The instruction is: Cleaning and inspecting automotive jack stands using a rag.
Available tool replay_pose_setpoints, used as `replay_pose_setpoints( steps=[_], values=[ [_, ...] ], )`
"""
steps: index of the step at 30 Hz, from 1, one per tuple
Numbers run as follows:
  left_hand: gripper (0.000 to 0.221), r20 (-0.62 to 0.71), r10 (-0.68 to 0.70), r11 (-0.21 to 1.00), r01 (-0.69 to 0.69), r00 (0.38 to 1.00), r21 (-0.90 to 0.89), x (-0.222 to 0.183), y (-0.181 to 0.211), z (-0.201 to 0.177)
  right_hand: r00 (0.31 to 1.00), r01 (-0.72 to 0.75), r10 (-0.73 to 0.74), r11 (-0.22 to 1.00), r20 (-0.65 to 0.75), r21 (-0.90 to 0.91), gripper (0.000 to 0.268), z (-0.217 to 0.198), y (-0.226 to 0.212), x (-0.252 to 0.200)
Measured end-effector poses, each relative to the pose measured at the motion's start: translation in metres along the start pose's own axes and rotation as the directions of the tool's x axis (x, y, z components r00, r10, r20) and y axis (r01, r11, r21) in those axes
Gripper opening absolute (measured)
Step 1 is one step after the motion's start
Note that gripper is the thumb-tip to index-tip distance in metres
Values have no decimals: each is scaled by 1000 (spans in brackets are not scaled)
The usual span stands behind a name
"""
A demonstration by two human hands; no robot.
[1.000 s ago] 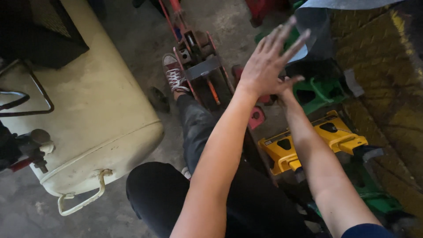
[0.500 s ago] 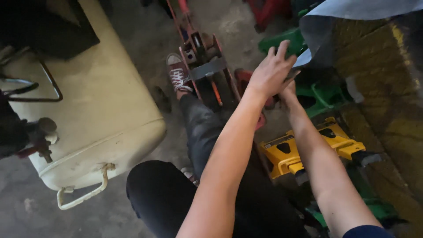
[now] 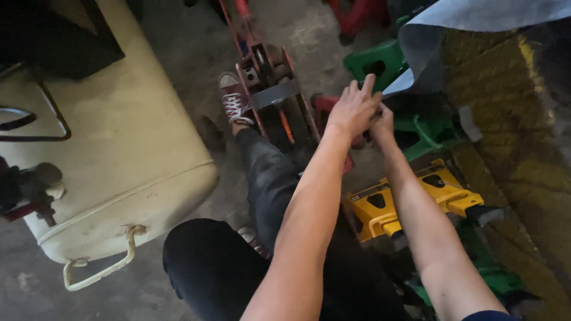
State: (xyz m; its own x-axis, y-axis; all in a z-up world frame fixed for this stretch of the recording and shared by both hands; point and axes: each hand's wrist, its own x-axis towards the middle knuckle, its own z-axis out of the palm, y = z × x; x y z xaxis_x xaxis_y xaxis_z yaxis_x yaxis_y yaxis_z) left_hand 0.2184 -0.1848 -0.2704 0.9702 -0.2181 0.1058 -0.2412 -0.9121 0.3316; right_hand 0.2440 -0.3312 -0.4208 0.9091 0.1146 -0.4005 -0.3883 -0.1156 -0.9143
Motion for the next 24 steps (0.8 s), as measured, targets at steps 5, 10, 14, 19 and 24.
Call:
replay_pose_setpoints(
  steps=[5,10,14,19,24],
  values=[
    [43,13,-41,996,40,999,74,-8,2,13,976,206,-210,976,58,66,31,-3,26,15],
    [24,-69,-34,984,45,997,169,-10,4,34,983,156,-165,982,83,106,29,-4,23,12],
    [24,-32,-88,979,92,996,182,-8,4,33,993,90,-90,996,72,8,30,-2,23,15],
    [38,15,-174,976,170,985,134,-7,7,27,998,36,-36,999,58,16,33,-2,19,16],
    [57,135,-236,960,209,962,186,-3,10,10,995,96,-96,995,42,14,34,-5,52,33]
  ],
)
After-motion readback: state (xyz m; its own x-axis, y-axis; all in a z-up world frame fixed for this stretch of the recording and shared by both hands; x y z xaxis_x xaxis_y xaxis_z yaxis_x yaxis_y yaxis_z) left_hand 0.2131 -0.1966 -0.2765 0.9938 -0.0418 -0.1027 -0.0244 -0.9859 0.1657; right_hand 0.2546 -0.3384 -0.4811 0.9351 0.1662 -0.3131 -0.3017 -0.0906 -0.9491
